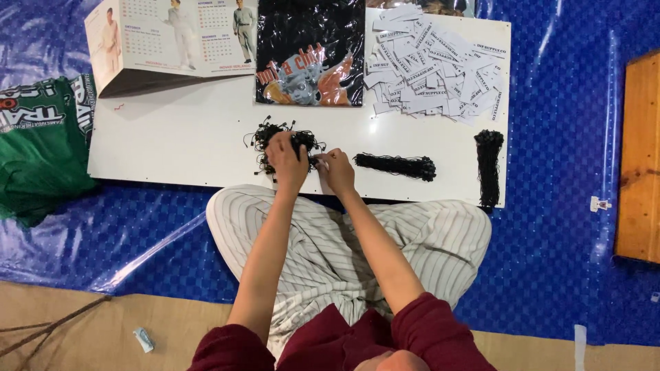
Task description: Arranging small black elastic strings into a neat row on a white board.
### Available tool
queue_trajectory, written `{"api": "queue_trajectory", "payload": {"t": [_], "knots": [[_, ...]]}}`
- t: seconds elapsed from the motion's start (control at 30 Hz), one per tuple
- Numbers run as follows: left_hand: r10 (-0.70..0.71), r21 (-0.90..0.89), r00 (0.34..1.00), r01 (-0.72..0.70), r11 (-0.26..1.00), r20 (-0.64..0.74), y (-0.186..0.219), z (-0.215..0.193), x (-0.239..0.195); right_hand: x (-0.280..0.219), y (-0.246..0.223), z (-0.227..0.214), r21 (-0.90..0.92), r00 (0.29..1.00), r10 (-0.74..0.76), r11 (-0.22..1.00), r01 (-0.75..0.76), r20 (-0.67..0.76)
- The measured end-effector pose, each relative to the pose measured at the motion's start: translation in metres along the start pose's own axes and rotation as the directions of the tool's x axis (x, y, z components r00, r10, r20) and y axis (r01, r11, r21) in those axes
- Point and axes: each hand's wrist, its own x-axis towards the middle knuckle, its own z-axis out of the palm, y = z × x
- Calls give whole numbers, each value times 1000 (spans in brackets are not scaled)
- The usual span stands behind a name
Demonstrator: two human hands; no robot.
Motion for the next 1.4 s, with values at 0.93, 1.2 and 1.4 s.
{"api": "queue_trajectory", "payload": {"t": [0.93,1.2,1.4], "knots": [[160,342,884,-329,881,439,-10,5,-13,-113,67,-123,448,974,52,892,53,-219],[606,80,729,-657,749,318,19,95,-75,-115,69,-135,426,980,42,904,46,-193],[687,234,711,-701,674,149,20,121,-82,-118,131,-158,297,973,23,954,47,-229]]}}
